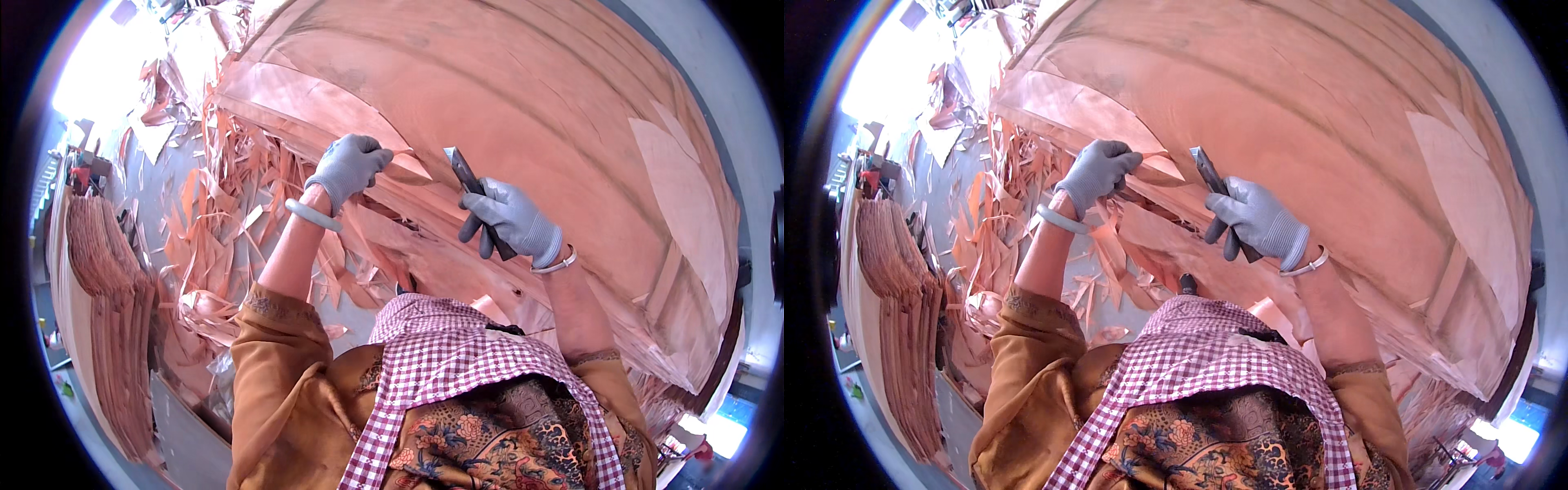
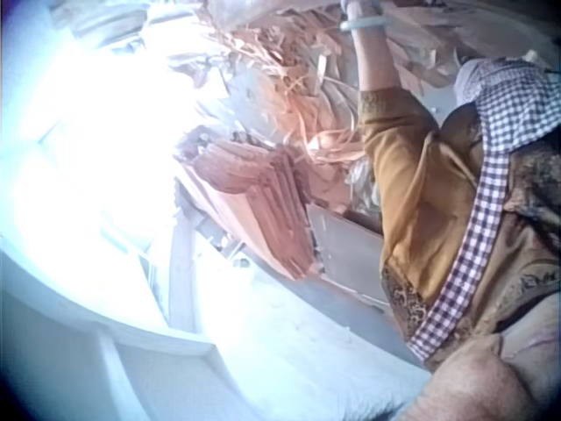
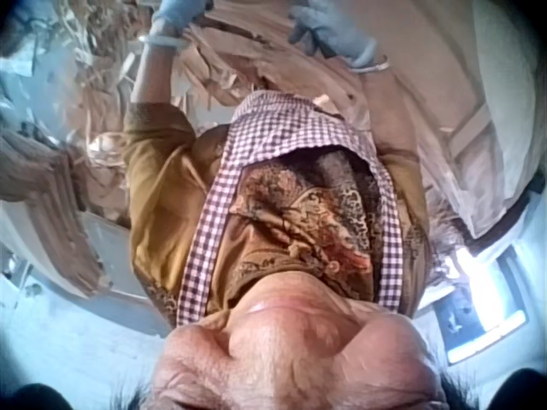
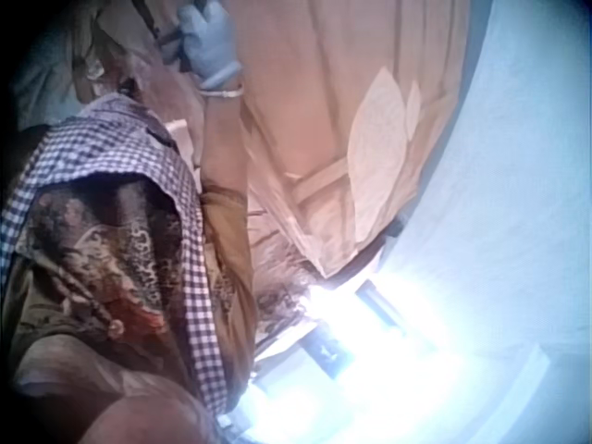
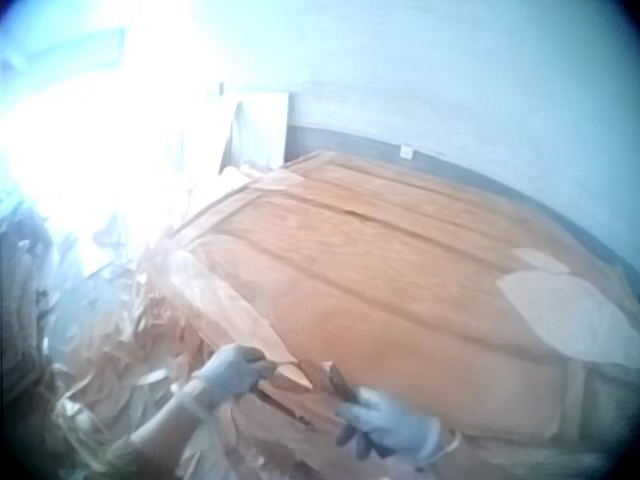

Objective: The person measures a large sheet of wood veneer using a ruler and cuts it along a straight edge with a utility knife.

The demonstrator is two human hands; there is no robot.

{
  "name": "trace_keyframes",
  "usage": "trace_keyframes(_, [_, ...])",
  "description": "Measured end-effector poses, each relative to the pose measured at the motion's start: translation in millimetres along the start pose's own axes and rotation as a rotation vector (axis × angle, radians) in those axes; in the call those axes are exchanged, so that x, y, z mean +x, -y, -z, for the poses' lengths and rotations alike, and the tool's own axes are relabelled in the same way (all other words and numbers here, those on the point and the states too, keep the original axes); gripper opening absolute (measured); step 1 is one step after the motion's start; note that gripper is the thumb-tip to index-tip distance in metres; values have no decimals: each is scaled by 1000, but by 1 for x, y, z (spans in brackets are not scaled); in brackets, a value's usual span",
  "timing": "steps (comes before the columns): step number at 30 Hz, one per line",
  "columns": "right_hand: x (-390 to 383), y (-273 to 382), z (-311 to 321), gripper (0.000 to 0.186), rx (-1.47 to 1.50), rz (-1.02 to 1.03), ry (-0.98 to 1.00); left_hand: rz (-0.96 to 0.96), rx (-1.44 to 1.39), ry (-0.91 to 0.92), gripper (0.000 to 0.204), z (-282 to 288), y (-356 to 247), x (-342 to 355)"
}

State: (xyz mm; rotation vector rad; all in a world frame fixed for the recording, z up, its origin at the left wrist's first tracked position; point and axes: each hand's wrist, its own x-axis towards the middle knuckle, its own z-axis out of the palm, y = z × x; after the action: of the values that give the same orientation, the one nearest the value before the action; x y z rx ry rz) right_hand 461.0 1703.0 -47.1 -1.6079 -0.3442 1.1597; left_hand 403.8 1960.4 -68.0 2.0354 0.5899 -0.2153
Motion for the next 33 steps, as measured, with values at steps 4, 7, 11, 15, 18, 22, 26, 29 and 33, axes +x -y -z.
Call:
trace_keyframes(4, [6,10,-10,31,-206,-27,-75,68,3,35,30,3,1,1])
trace_keyframes(7, [36,-18,-14,28,-233,12,-93,1,95,17,33,4,11,16])
trace_keyframes(11, [55,-21,-24,28,-345,-31,-120,-67,246,-27,34,4,6,23])
trace_keyframes(15, [64,-13,-33,26,-440,-122,-128,-141,348,-71,33,4,8,26])
trace_keyframes(18, [70,-15,-35,26,-487,-133,-155,-165,397,-63,32,3,7,28])
trace_keyframes(22, [77,-18,-39,26,-553,-159,-185,-180,420,-40,33,-1,6,26])
trace_keyframes(26, [94,-45,-28,25,-548,-112,-228,-283,490,-90,31,-23,6,18])
trace_keyframes(29, [104,-55,-23,24,-654,-118,-250,-379,410,-177,26,-33,15,6])
trace_keyframes(33, [91,-36,-31,25,-438,-154,-154,-331,307,-73,23,-22,40,-33])
